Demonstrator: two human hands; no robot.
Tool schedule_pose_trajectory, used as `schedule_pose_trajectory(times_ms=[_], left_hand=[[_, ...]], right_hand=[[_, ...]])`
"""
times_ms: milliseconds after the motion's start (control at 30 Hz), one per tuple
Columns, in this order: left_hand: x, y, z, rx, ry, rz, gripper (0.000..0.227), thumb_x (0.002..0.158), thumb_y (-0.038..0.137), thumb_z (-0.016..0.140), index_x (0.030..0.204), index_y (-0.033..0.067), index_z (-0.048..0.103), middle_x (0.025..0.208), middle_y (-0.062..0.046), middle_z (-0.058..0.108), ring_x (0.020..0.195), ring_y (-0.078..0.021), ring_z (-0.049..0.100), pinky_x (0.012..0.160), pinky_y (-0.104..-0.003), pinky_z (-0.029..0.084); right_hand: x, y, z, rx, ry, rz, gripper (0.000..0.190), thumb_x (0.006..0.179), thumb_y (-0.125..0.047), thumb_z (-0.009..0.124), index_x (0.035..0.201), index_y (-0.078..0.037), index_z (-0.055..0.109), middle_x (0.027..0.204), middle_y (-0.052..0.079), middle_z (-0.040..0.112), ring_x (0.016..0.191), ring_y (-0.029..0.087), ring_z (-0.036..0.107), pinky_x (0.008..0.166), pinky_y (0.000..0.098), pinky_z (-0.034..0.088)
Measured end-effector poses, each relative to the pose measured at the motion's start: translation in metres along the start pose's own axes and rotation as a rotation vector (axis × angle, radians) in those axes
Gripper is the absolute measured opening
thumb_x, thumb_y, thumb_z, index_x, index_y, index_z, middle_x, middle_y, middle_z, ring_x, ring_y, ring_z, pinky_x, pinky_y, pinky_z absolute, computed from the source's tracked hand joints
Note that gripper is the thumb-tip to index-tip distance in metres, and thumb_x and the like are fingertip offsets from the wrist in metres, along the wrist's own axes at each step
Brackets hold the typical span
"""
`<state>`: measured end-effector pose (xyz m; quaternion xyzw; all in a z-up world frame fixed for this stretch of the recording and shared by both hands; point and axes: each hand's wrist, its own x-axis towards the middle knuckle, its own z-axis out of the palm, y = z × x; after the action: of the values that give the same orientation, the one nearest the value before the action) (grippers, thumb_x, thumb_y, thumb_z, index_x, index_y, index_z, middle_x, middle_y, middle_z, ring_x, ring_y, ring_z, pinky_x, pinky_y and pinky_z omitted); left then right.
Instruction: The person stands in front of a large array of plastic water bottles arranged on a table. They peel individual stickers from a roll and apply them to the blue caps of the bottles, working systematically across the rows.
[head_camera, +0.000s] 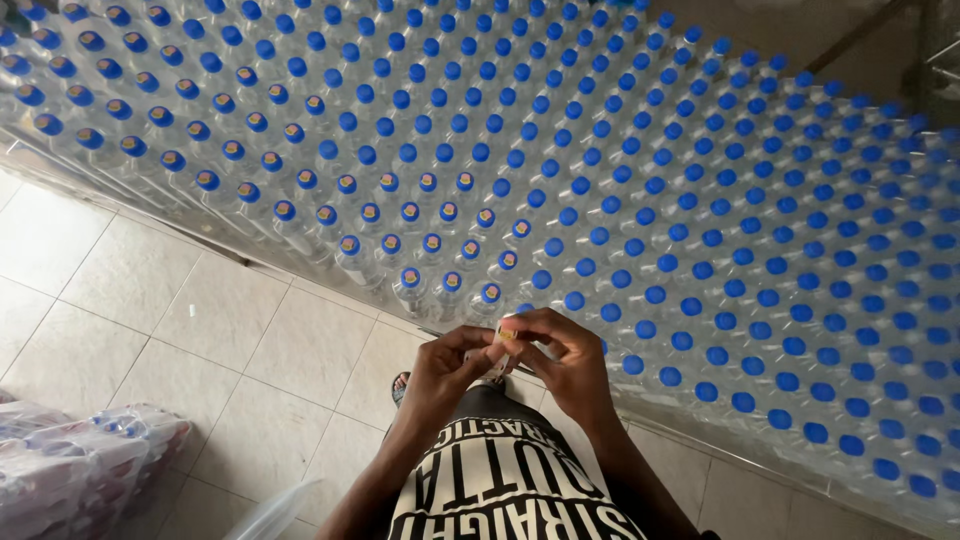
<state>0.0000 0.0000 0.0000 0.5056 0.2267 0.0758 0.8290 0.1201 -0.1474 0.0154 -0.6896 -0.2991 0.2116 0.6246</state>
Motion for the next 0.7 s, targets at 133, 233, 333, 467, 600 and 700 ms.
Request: schedule_pose_trajectory(times_ms=[133, 233, 333, 467, 600, 700], left_hand=[[0.004, 0.003, 0.007, 0.109, -0.01, 0.02, 0.028, 0.099, 0.025, 0.075, 0.114, 0.0018, 0.081, 0.102, -0.009, 0.085, 0.093, -0.0175, 0.08, 0.086, -0.03, 0.061], [0.009, -0.004, 0.008, 0.139, 0.079, 0.104, 0.022, 0.099, 0.015, 0.083, 0.113, -0.0018, 0.083, 0.095, -0.016, 0.085, 0.089, -0.0125, 0.066, 0.082, -0.032, 0.059], [0.008, -0.006, 0.005, 0.235, 0.082, 0.059, 0.022, 0.099, 0.018, 0.082, 0.114, 0.002, 0.084, 0.097, -0.016, 0.087, 0.085, -0.0143, 0.072, 0.081, -0.035, 0.06], [0.004, 0.008, 0.005, 0.508, 0.065, -0.159, 0.023, 0.097, 0.029, 0.078, 0.11, 0.0115, 0.086, 0.101, -0.002, 0.09, 0.091, -0.0102, 0.081, 0.073, -0.027, 0.058], [0.004, 0.0, -0.003, 0.617, 0.038, -0.249, 0.024, 0.097, 0.031, 0.076, 0.11, 0.0146, 0.087, 0.098, 0.0, 0.092, 0.088, -0.0086, 0.083, 0.078, -0.026, 0.062], [0.007, 0.0, -0.005, 0.671, 0.002, -0.282, 0.025, 0.098, 0.032, 0.075, 0.115, 0.0179, 0.087, 0.102, -0.001, 0.092, 0.09, -0.01, 0.084, 0.076, -0.027, 0.059]], right_hand=[[0.0, -0.001, -0.008, 0.158, -0.025, 0.053, 0.019, 0.1, -0.009, 0.076, 0.117, -0.002, 0.079, 0.116, 0.013, 0.079, 0.109, 0.023, 0.078, 0.083, 0.0314, 0.071], [0.004, -0.013, -0.01, -0.223, 0.041, -0.273, 0.018, 0.097, -0.005, 0.08, 0.114, -0.003, 0.085, 0.12, 0.016, 0.077, 0.101, 0.029, 0.082, 0.086, 0.0439, 0.068], [-0.002, -0.014, -0.012, -0.325, -0.012, -0.252, 0.017, 0.095, -0.013, 0.085, 0.11, -0.004, 0.086, 0.107, 0.013, 0.081, 0.091, 0.028, 0.084, 0.083, 0.0424, 0.068], [-0.011, 0.003, -0.012, -0.303, -0.071, -0.134, 0.014, 0.1, -0.013, 0.077, 0.112, -0.007, 0.082, 0.108, 0.008, 0.084, 0.103, 0.02, 0.081, 0.092, 0.0317, 0.064], [-0.017, 0.021, -0.012, -0.081, -0.097, 0.258, 0.02, 0.097, -0.019, 0.077, 0.11, -0.007, 0.087, 0.105, 0.008, 0.087, 0.098, 0.019, 0.082, 0.087, 0.0306, 0.065], [-0.015, 0.025, -0.011, -0.048, -0.083, 0.43, 0.022, 0.094, -0.023, 0.079, 0.105, -0.006, 0.087, 0.101, 0.007, 0.088, 0.095, 0.017, 0.082, 0.088, 0.0281, 0.063]])
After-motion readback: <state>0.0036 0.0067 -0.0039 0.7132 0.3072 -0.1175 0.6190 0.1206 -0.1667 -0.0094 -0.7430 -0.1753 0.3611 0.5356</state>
